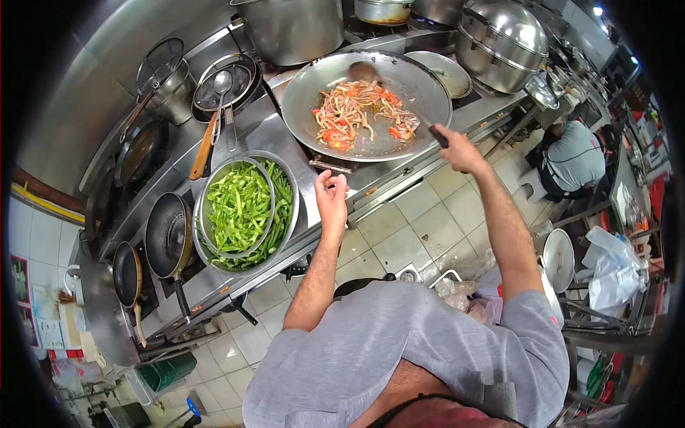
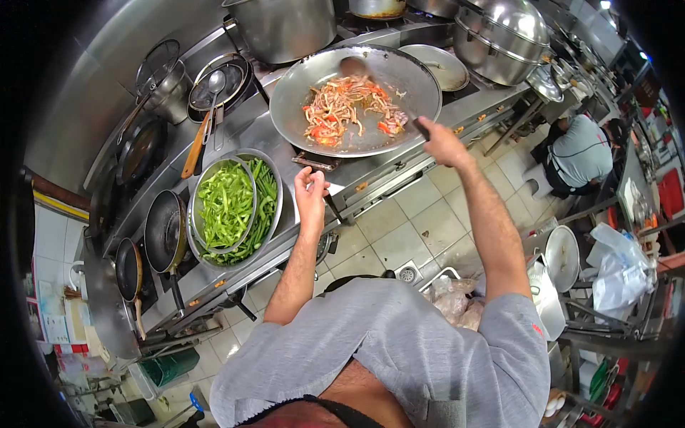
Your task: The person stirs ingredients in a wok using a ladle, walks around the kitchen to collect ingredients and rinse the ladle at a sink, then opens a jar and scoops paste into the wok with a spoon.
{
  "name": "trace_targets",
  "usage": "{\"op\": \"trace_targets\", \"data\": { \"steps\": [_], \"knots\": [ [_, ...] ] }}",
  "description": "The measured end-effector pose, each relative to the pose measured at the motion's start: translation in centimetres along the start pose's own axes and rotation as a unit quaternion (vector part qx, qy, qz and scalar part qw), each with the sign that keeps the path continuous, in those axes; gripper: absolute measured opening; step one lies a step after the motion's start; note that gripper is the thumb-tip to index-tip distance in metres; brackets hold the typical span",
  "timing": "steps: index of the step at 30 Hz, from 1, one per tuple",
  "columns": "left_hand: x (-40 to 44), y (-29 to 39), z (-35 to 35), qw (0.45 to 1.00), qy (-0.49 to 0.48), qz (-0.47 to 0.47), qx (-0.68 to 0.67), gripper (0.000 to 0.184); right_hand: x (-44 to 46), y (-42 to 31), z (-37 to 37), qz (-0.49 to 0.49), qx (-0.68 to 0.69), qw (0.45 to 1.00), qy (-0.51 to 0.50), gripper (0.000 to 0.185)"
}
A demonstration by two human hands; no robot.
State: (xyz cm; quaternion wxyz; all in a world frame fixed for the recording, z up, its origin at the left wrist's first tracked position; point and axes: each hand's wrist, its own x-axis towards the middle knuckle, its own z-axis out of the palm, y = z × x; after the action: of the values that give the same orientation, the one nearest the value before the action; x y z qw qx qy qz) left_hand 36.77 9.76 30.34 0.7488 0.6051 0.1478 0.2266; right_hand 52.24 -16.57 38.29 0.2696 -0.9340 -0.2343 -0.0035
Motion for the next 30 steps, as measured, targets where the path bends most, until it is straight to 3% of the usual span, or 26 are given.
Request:
{"op": "trace_targets", "data": {
  "steps": [1, 2, 4, 11, 15, 17, 20, 24, 30],
  "knots": [
    [0.3, 0.1, 0.5, 1.0, 0.016, 0.004, -0.005, 0.04, 0.9, 2.7, 2.9, -0.162, -0.065, 0.981, 0.082, 0.061],
    [0.8, 0.1, 1.0, 0.999, 0.03, 0.008, -0.01, 0.038, 0.6, 1.7, 2.2, -0.164, -0.062, 0.981, 0.08, 0.061],
    [1.4, -0.4, 1.2, 0.999, 0.04, 0.017, -0.017, 0.037, -2.8, -3.6, -0.9, -0.067, -0.223, 0.971, -0.064, 0.063],
    [2.5, -1.4, 0.9, 0.998, 0.022, 0.066, 0.001, 0.036, -11.7, -2.1, -12.0, -0.057, -0.27, 0.96, -0.046, 0.065],
    [2.6, -0.8, 0.5, 0.999, 0.003, 0.046, 0.024, 0.038, -15.9, -7.7, -18.3, 0.024, -0.252, 0.965, -0.067, 0.069],
    [2.7, -1.0, 0.4, 0.999, -0.001, 0.05, 0.012, 0.037, -16.9, -9.6, -19.2, 0.087, -0.247, 0.961, -0.092, 0.066],
    [3.0, -1.2, 0.2, 0.999, -0.001, 0.046, 0.021, 0.037, -15.6, -9.5, -15.8, 0.079, -0.298, 0.946, -0.102, 0.064],
    [3.2, -1.6, -0.1, 0.999, -0.009, 0.047, 0.021, 0.038, -10.6, -5.9, -7.0, 0.067, -0.195, 0.976, -0.07, 0.06],
    [3.5, -1.6, -0.8, 0.997, -0.026, 0.043, 0.066, 0.042, -7.0, -1.1, -4.5, 0.074, 0.028, 0.997, -0.01, 0.064]
  ]
}}
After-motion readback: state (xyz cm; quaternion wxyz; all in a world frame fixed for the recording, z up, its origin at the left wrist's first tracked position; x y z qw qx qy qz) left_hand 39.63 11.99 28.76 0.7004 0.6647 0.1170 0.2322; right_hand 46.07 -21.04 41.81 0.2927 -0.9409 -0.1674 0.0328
